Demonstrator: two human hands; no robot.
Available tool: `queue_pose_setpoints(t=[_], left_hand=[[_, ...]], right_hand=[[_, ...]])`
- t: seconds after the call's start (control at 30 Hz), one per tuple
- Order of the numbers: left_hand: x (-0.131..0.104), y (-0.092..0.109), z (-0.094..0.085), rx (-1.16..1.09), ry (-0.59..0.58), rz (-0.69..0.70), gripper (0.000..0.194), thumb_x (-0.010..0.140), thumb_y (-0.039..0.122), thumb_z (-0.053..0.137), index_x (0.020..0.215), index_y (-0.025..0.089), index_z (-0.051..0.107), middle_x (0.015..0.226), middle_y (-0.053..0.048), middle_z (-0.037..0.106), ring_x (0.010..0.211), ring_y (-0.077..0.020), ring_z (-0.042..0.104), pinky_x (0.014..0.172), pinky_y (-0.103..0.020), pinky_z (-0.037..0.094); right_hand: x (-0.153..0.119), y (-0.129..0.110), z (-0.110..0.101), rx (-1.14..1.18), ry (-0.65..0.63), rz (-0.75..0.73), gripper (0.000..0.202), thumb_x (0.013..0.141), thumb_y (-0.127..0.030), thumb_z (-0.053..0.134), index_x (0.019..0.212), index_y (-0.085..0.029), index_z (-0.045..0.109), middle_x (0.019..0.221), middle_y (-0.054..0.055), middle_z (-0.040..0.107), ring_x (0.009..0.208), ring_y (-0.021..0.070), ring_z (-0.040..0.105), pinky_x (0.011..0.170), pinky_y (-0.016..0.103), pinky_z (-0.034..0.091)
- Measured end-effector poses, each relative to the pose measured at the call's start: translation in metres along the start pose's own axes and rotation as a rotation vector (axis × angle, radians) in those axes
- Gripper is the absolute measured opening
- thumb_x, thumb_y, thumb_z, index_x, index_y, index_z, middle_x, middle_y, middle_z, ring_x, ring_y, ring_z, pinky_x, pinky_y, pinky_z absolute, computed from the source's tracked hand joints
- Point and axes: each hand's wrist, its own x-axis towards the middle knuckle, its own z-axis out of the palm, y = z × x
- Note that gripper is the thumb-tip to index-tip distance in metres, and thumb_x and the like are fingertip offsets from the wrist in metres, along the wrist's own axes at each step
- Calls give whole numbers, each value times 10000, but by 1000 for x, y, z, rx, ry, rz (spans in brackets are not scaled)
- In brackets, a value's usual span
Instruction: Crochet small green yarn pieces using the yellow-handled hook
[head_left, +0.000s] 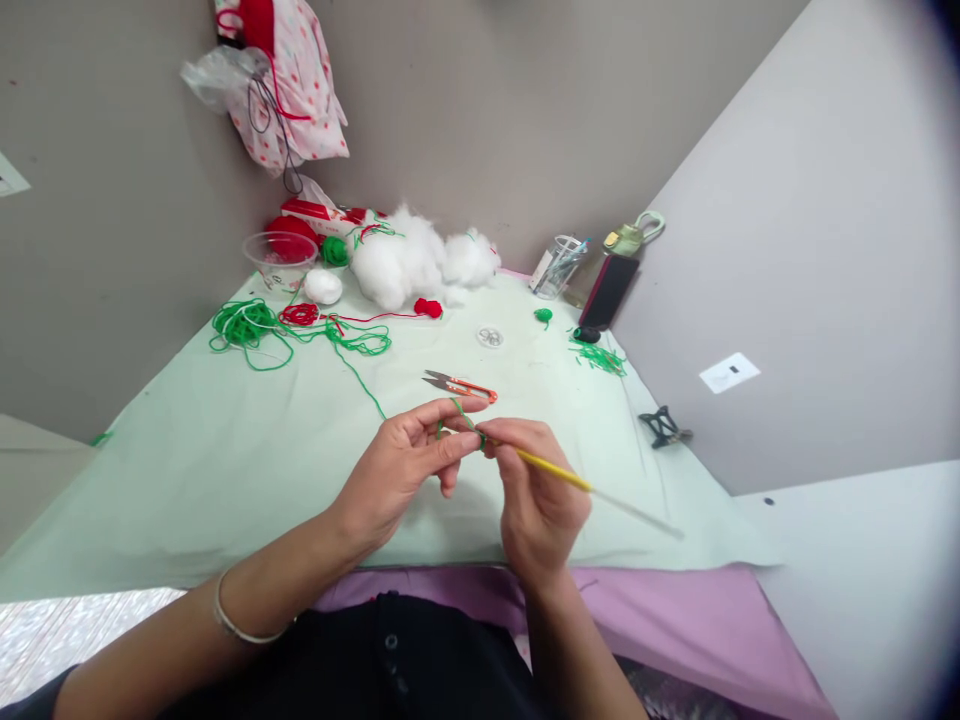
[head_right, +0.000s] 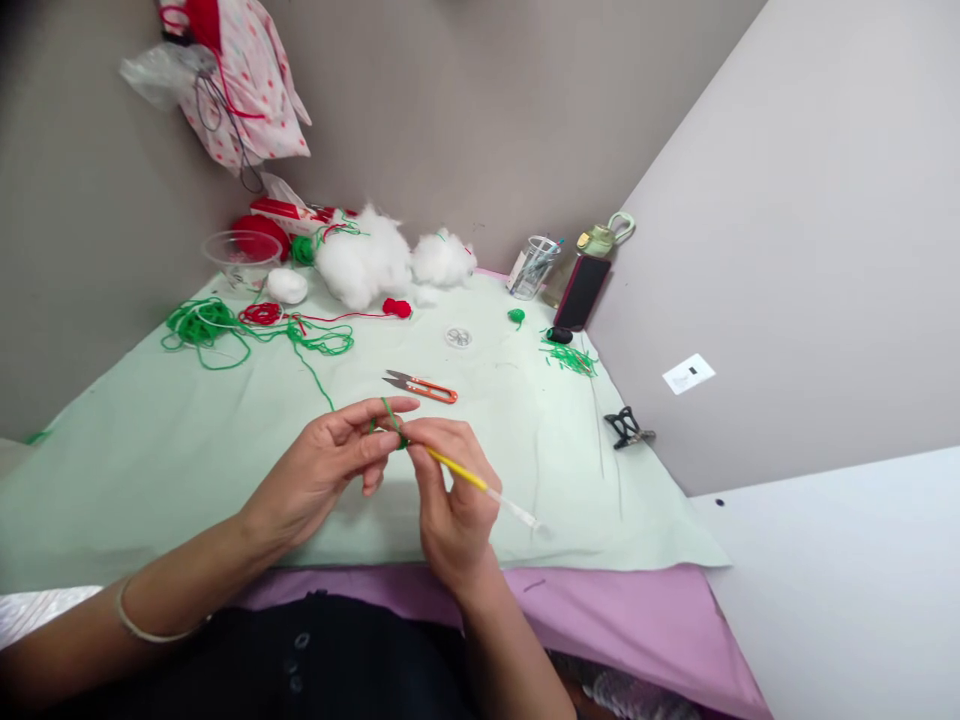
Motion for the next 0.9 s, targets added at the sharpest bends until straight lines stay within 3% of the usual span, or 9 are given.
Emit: queue_pose_setpoints(t=[0.13,0.23,0.37,0.47,0.67,0.77,0.9], left_hand=[[2,-2,0,-114,2,-85,396,820,298,850,1197,200,779,621,68,521,465,-16,397,471,-160,329],[6,0,-2,-215,-24,-186,351,789,254,868,1121,161,805,612,75,461,461,-5,314,433,-153,266],[7,4,-2,-198,-15,-121,266,778,216,862,1033,154,820,642,65,475,477,-9,352,440,-153,303],[5,5,1,-108,-56,-76,307,806,247,839,1108,201,801,686,54,548,488,-36,467,478,-183,397],[2,7,0,-25,-64,-51,265,836,282,816,1088,201,798,757,44,573,511,-42,516,517,-201,433],[1,9,-1,42,-33,-5,264,839,287,815,1088,201,797,779,37,577,522,-46,510,528,-208,433],[1,6,-1,64,-10,38,348,831,301,830,1163,213,773,780,37,586,513,-42,494,525,-205,416]], right_hand=[[-4,5,-1,-223,3,-198,381,941,-66,642,1231,-296,732,1088,83,738,967,201,714,786,351,617],[1,6,-7,-66,64,-18,275,977,-111,598,1128,-278,756,983,61,736,868,186,702,728,343,601],[9,6,-12,316,113,256,197,1016,-223,566,983,-242,759,880,32,707,681,136,637,626,302,549],[11,6,-9,380,21,284,157,995,-250,618,1003,-248,775,907,35,726,736,141,651,667,301,560],[11,3,-12,429,45,357,224,1043,-310,522,977,-208,710,876,48,767,644,143,679,606,304,580],[7,1,-16,201,17,218,239,1054,-240,466,1044,-219,704,919,57,773,689,160,714,637,327,612],[-4,8,-11,-191,-74,-219,320,978,-115,575,1231,-261,706,1048,83,768,914,204,748,750,344,640]])
